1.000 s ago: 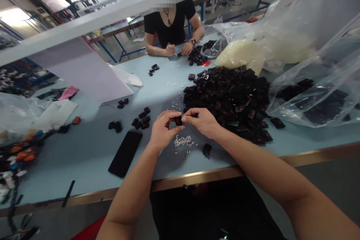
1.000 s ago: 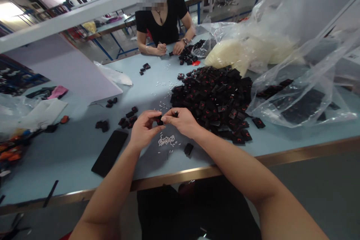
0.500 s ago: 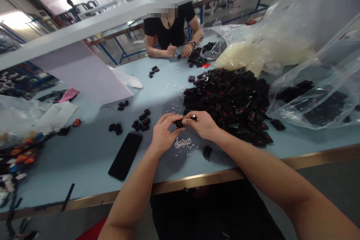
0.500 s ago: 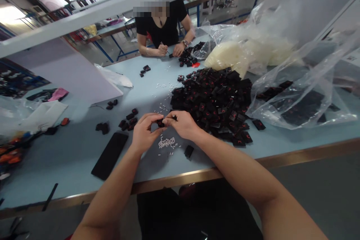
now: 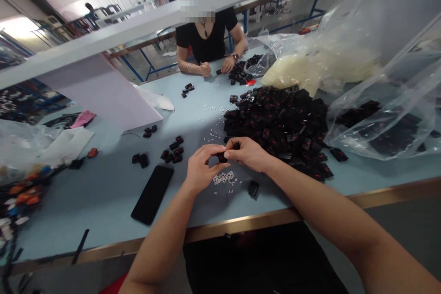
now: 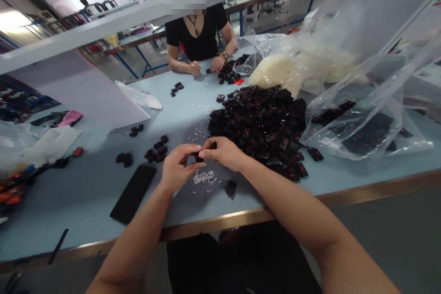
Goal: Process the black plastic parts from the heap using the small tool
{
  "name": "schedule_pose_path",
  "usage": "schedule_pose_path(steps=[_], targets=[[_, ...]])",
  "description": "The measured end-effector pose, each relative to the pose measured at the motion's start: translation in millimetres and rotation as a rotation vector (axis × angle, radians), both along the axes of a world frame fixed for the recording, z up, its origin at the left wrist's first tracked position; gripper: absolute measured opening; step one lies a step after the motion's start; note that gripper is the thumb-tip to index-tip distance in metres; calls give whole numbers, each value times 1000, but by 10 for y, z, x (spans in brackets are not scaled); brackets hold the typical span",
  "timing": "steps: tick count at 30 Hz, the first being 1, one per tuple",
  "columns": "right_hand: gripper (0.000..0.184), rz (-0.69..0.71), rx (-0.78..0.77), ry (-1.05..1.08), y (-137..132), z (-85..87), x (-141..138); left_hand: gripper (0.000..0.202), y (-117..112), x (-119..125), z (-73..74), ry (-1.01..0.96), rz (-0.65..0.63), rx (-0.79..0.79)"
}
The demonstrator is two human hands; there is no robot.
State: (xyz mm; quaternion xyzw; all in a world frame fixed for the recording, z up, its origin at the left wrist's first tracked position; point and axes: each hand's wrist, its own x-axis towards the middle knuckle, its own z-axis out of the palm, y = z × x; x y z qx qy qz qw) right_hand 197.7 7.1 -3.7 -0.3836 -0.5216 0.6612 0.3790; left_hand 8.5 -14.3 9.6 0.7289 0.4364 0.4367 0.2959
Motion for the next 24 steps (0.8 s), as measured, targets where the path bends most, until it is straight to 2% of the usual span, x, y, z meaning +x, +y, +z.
schedule_pose_path(steps=[8,14,18,24], targets=[[53,11,-54,116,-17,-39,-38,37,23,-36,-109,-50,-53,-45],[51,-28,1,60,-41,8,-53,39,47,-27,-171,-192,-55,-167],[49,-23,-30,100,-48,17,-52,44,61,-18,-151,-240,-25,-204],[37,-23,-47,136,-50,52,-31,44,67,-29,-90,-222,27,-204]])
